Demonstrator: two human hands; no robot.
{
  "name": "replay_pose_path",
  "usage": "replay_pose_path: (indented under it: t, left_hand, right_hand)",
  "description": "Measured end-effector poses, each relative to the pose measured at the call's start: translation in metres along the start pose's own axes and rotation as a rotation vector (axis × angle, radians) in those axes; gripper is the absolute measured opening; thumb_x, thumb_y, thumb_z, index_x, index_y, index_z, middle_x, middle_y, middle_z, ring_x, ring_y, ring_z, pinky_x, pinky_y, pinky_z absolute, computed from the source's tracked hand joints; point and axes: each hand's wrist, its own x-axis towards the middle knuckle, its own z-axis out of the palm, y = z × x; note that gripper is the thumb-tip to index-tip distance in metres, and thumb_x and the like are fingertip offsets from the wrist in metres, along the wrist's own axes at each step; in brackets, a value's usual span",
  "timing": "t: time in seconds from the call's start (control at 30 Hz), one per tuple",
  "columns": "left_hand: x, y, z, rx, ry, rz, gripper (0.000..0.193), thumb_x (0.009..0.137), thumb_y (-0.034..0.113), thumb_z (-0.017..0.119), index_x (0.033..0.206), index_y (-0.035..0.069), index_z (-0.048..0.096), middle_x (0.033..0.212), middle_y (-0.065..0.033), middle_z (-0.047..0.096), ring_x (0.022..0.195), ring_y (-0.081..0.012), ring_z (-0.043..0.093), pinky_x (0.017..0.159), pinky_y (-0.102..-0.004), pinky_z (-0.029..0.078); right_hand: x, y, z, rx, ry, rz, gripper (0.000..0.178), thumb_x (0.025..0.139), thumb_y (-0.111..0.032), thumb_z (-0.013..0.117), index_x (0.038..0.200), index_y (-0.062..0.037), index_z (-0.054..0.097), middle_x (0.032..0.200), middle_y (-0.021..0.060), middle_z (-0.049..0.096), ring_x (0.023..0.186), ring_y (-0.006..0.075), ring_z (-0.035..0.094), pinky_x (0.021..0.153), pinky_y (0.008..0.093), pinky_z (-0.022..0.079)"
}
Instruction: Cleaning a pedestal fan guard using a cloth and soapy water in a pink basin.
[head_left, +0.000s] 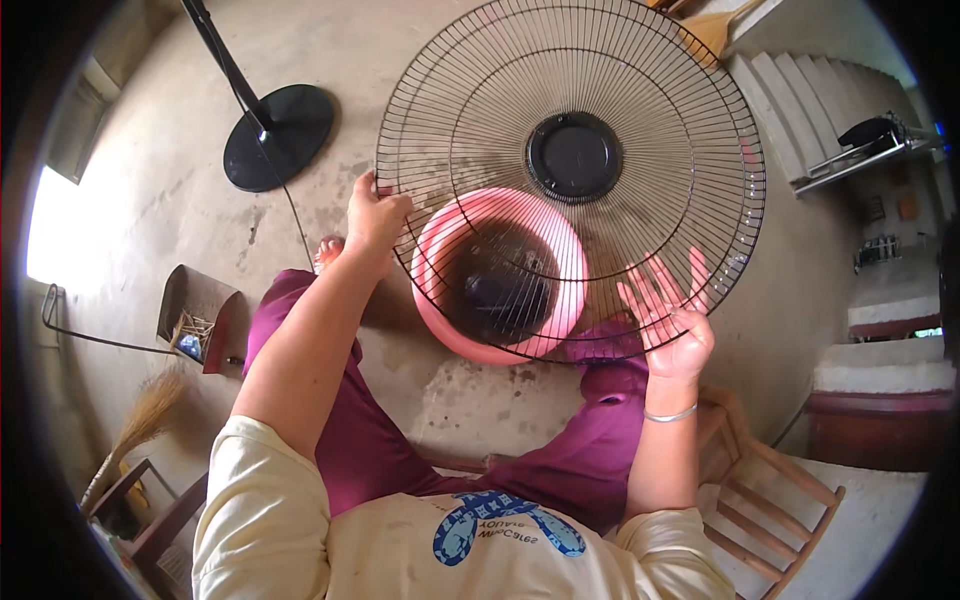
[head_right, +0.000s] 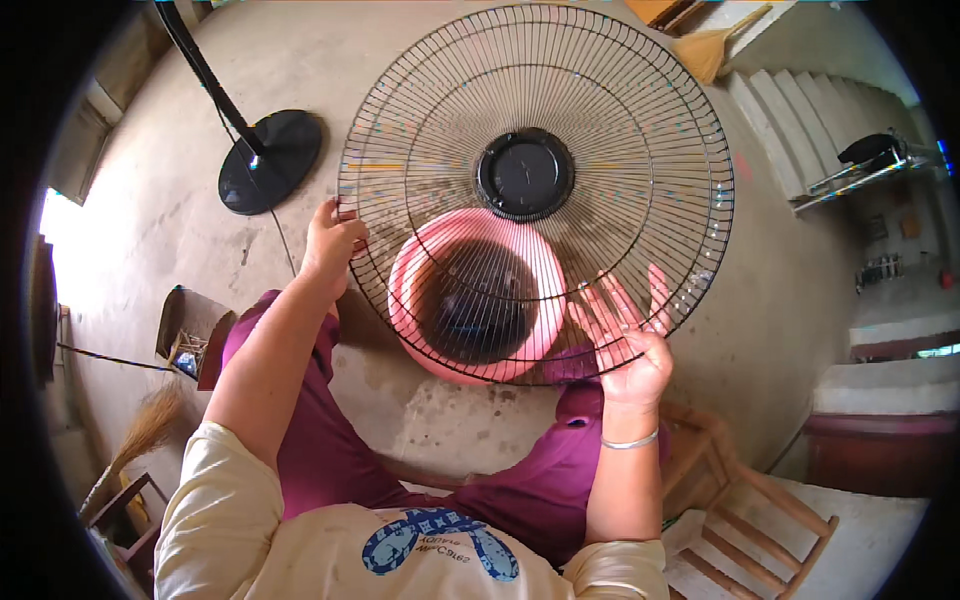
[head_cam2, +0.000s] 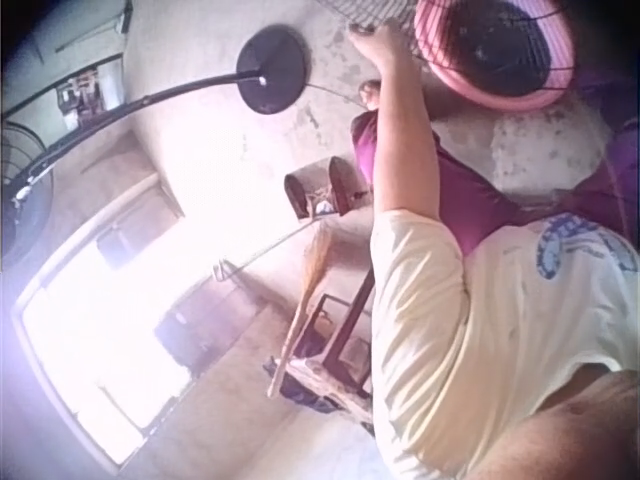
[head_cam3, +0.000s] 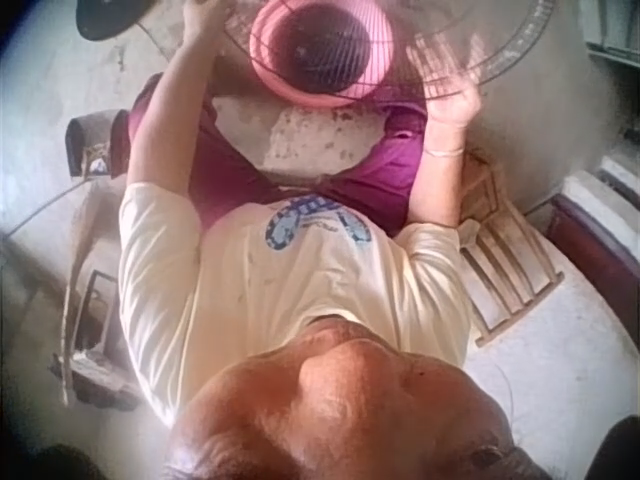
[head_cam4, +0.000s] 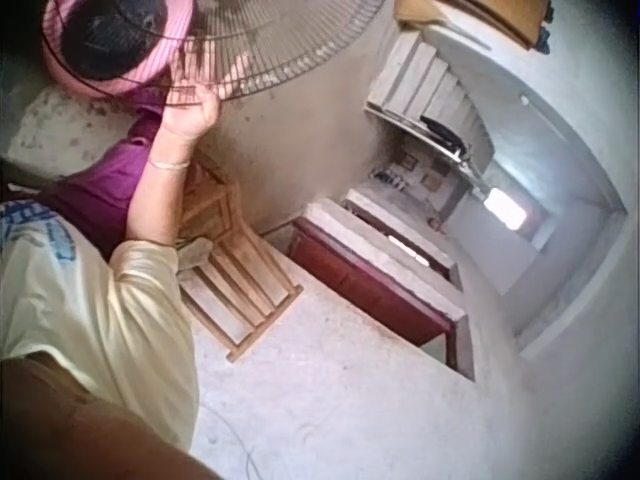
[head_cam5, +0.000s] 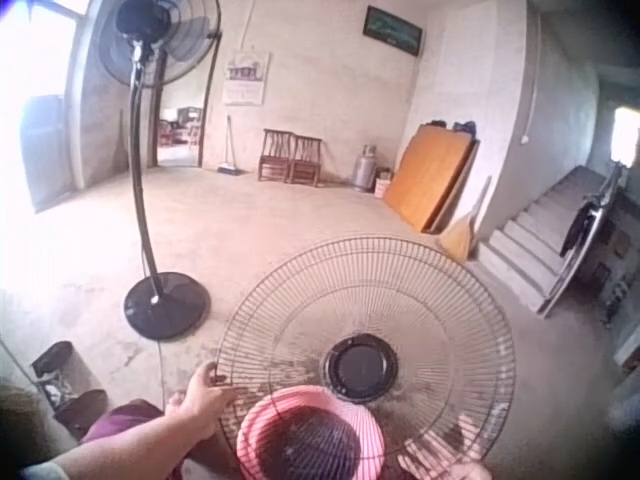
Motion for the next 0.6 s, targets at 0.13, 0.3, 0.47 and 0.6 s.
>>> replay_pose_path:
  t: [0.13,0.3,0.47,0.6]
  left_hand:
    - [-0.006,-0.013,0.021,0.656,0.154,0.895,0.059,0.067,0.003,0.064,0.123,0.003,0.048,0.115,-0.0213,0.054,0.113,-0.0404,0.048,0.100,-0.0410,0.038]
    - [-0.056,-0.013,0.067,0.572,-0.448,0.835,0.055,0.077,0.009,0.064,0.128,0.001,0.047,0.128,-0.0214,0.049,0.121,-0.0386,0.046,0.101,-0.0406,0.038]
    - [-0.050,0.008,0.090,0.511,-0.328,0.926,0.071,0.079,0.013,0.064,0.139,0.000,0.029,0.139,-0.0272,0.033,0.130,-0.0428,0.031,0.106,-0.0432,0.031]
    - [-0.038,0.014,0.104,0.488,-0.185,0.854,0.090,0.076,0.025,0.073,0.141,-0.005,0.018,0.142,-0.0336,0.020,0.132,-0.0458,0.026,0.109,-0.0426,0.028]
  right_hand:
    - [-0.003,0.000,-0.003,-0.020,0.005,-0.059,0.081,0.069,0.000,0.042,0.145,-0.0208,0.021,0.140,0.0293,0.031,0.128,0.0457,0.036,0.106,0.0621,0.028]
    - [0.000,-0.006,-0.008,-0.044,-0.034,-0.109,0.083,0.070,0.001,0.042,0.146,-0.0213,0.019,0.140,0.0294,0.031,0.128,0.0459,0.036,0.106,0.0627,0.027]
    - [0.002,-0.003,0.000,-0.040,-0.078,-0.093,0.084,0.069,0.001,0.042,0.146,-0.0193,0.016,0.140,0.0315,0.031,0.126,0.0465,0.038,0.104,0.0643,0.027]
    - [0.001,0.008,0.016,-0.126,-0.086,-0.116,0.085,0.066,0.002,0.045,0.145,-0.0096,0.015,0.135,0.0336,0.036,0.125,0.0468,0.039,0.103,0.0635,0.029]
